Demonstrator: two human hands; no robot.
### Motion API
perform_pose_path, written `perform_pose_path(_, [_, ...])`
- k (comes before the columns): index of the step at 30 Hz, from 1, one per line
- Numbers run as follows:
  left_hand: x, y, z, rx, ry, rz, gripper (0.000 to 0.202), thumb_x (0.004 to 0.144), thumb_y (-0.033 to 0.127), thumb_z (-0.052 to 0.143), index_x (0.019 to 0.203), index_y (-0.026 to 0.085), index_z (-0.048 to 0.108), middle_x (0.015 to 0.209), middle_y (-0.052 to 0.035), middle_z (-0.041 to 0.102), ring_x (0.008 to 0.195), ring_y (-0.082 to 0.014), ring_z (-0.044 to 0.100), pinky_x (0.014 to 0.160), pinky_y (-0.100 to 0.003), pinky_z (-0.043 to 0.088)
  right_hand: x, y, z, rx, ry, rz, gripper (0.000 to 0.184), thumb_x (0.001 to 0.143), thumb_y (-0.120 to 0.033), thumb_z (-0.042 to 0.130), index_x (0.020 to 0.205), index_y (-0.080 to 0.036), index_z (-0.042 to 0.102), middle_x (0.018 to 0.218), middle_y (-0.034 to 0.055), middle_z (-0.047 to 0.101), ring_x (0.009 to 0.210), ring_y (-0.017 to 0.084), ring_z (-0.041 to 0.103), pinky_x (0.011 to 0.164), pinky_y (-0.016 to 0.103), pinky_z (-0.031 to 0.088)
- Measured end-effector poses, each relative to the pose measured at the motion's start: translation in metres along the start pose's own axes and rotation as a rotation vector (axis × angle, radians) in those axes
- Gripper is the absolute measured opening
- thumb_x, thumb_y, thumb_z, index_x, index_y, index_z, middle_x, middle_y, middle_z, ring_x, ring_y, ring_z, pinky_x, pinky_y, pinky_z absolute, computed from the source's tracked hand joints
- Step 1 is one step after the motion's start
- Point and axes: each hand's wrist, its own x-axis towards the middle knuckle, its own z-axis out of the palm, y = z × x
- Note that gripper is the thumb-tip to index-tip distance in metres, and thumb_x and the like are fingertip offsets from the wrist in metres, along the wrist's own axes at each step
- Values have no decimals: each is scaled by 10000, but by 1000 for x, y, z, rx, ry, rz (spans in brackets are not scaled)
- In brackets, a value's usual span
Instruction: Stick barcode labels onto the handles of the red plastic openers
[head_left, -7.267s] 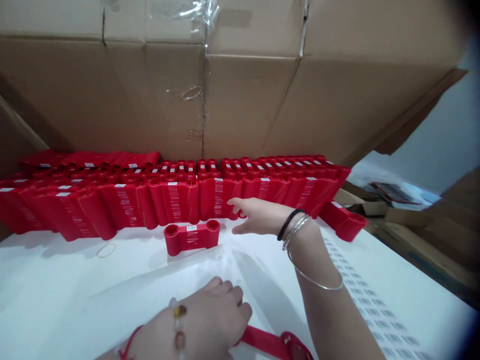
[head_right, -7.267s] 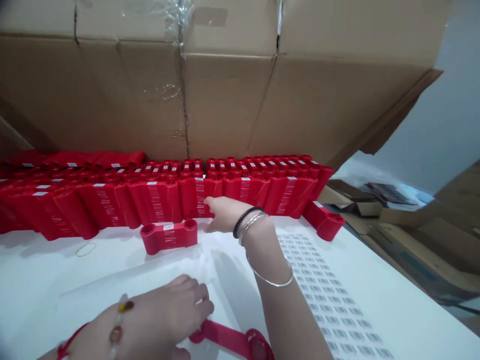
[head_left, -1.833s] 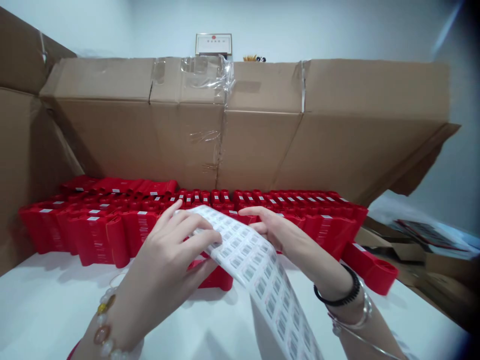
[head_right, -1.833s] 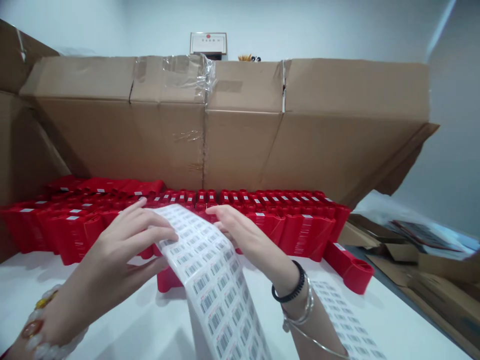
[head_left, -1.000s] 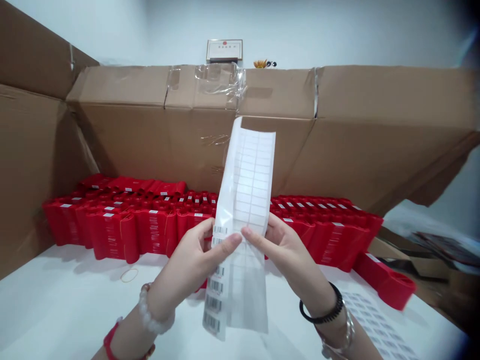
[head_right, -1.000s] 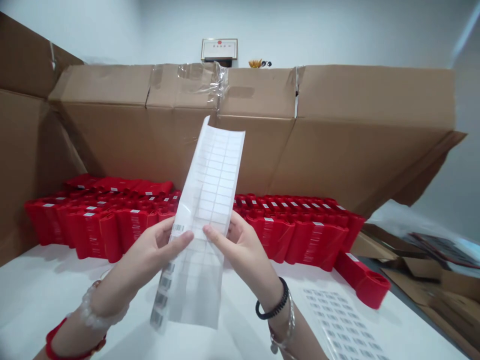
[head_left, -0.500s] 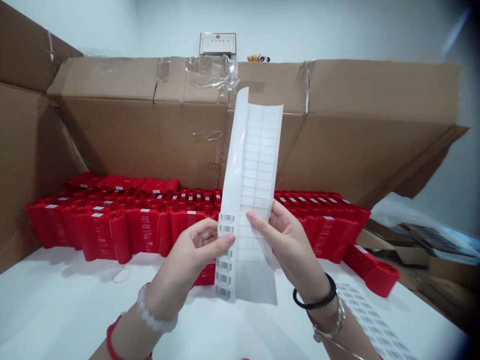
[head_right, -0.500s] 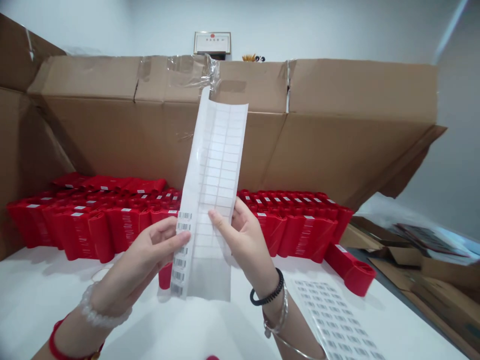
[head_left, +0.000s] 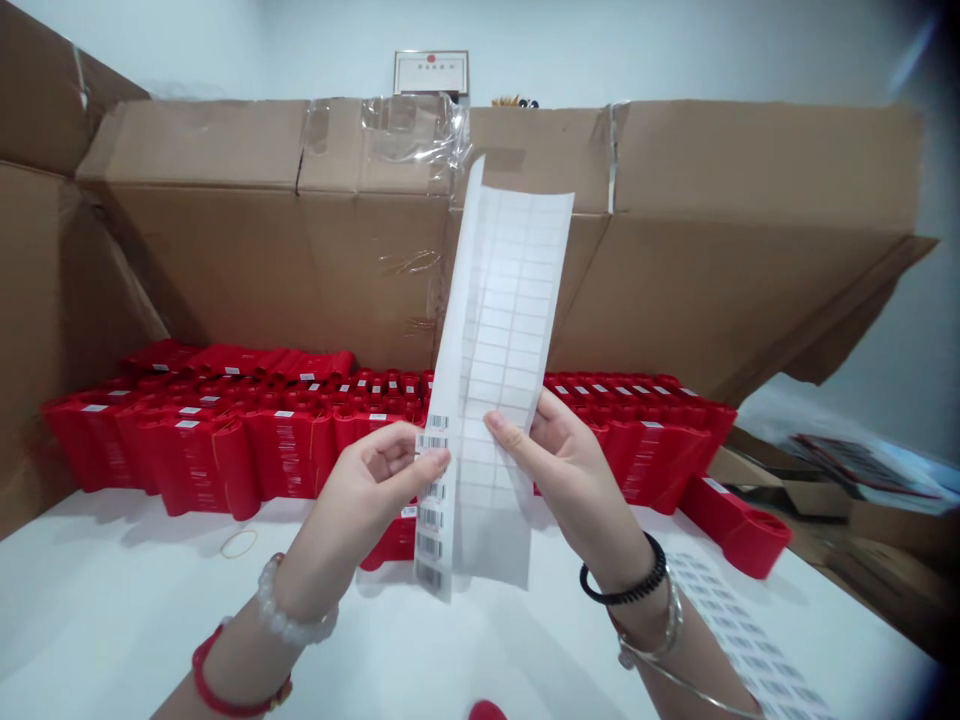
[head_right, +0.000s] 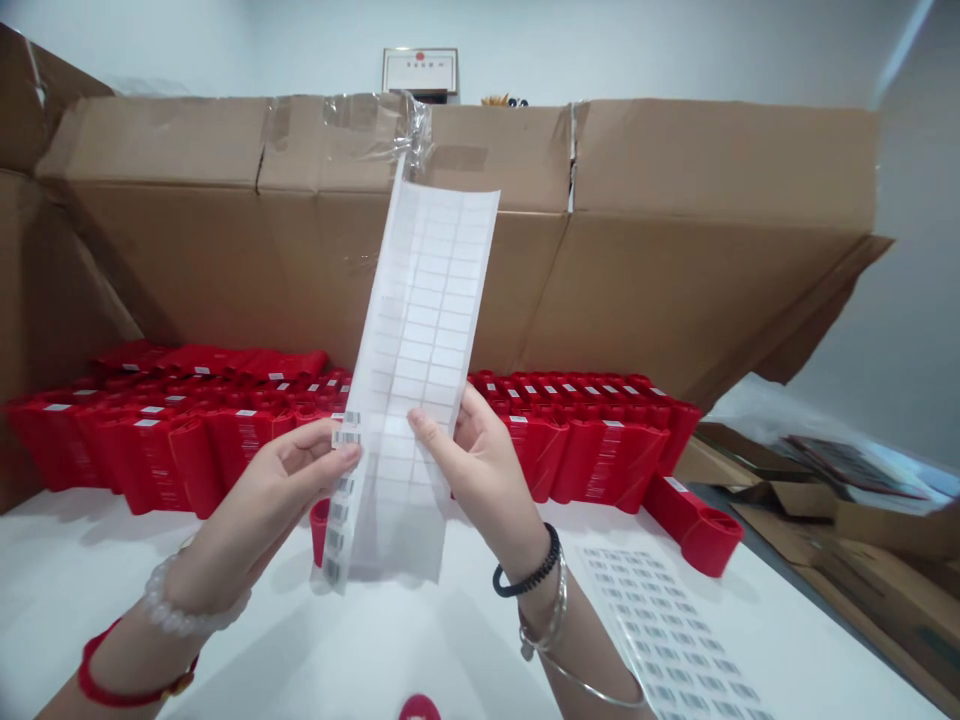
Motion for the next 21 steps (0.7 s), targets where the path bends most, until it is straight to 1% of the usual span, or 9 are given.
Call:
perform_pose_path(2, [0, 1, -1, -41, -21, 21, 216, 889, 379, 677, 1009, 203, 642, 1026, -38, 638, 988, -166, 583, 903, -295, 488, -2, -1, 1, -28, -41, 5, 422, 862, -361, 720, 1237, -218, 591, 1253, 90, 657, 1117, 243, 651, 943, 390, 565])
perform_pose_path(4, [0, 2, -1, -86, -19, 18, 237, 878, 375, 692, 1029, 202, 634, 1088, -46, 640, 1039, -181, 584, 948, -322, 483, -5, -3, 2, -40, -88, 12, 405, 881, -343, 701, 1253, -232, 588, 1264, 81, 651, 1124, 236, 648, 926, 378, 573])
perform_pose_path(9, [0, 2, -3, -57, 52, -14, 235, 833, 345, 743, 918, 160, 625, 977, -56, 656, 966, -190, 603, 910, -335, 481, -6, -6, 2, -22, -141, -5, 396, 903, -306, 680, 1277, -233, 572, 1301, 73, 630, 1170, 230, 623, 971, 382, 556])
perform_pose_path(12, [1, 4, -6, -46, 48, -37, 233, 854, 369, 719, 956, 171, 651, 977, -54, 663, 960, -186, 604, 913, -334, 474, -4, -7, -1, -16, -152, -7, 393, 909, -291, 676, 1283, -231, 571, 1306, 72, 627, 1177, 220, 620, 981, 362, 551])
perform_pose_path(14, [1, 4, -7, -45, 24, -33, 247, 874, 396, 695, 1001, 187, 661, 1040, -58, 669, 993, -189, 606, 916, -329, 475, -4, -7, -2, -14, -151, -1, 371, 909, -293, 677, 1260, -224, 580, 1291, 76, 636, 1166, 219, 626, 975, 359, 554])
perform_pose_path(15, [1, 4, -7, -44, 4, -31, 255, 885, 401, 682, 1042, 201, 660, 1093, -58, 667, 1031, -191, 604, 927, -325, 475, -4, -7, -3, -15, -146, -1, 365, 905, -297, 681, 1248, -221, 582, 1282, 78, 641, 1160, 223, 630, 977, 368, 554])
perform_pose_path(17, [1, 3, -6, -69, -79, -41, 299, 901, 385, 668, 1160, 238, 639, 1213, -53, 643, 1125, -195, 590, 956, -315, 472, -4, -7, -4, -23, -112, -5, 359, 896, -307, 691, 1228, -215, 587, 1268, 82, 649, 1144, 231, 639, 978, 385, 554])
perform_pose_path(19, [0, 2, -5, -130, -220, -68, 371, 907, 349, 668, 1261, 258, 601, 1292, -59, 614, 1178, -201, 583, 964, -310, 481, -4, -8, -6, -36, -65, -9, 360, 893, -314, 694, 1223, -216, 589, 1264, 82, 652, 1131, 232, 645, 956, 376, 566])
perform_pose_path(21, [-1, 0, -2, -188, -333, -91, 401, 898, 308, 685, 1283, 236, 599, 1290, -80, 625, 1163, -209, 606, 944, -303, 503, -5, -9, -7, -44, -35, -14, 358, 895, -311, 694, 1225, -219, 593, 1259, 78, 656, 1121, 226, 651, 927, 350, 578])
